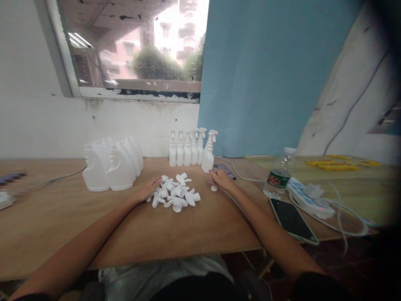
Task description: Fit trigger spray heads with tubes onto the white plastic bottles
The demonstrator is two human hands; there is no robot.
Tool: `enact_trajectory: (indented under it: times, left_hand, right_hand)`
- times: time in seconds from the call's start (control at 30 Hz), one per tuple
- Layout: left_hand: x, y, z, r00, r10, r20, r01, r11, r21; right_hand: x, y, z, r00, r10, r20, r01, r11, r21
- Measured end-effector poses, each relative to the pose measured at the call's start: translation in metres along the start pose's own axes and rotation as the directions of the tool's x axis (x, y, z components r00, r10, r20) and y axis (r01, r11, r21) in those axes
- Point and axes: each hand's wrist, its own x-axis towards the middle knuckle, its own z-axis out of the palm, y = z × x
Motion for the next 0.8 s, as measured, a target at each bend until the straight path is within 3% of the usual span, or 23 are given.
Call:
enact_trajectory:
  times: [0.8]
  left_hand:
    - [0.002,-0.008,0.0,0.999,-0.041,0.009,0.041,0.998,-0.039]
  right_hand:
    - [0.004,0.005,-0.001,1.0,0.012,0.011,-0.012,1.0,-0.009]
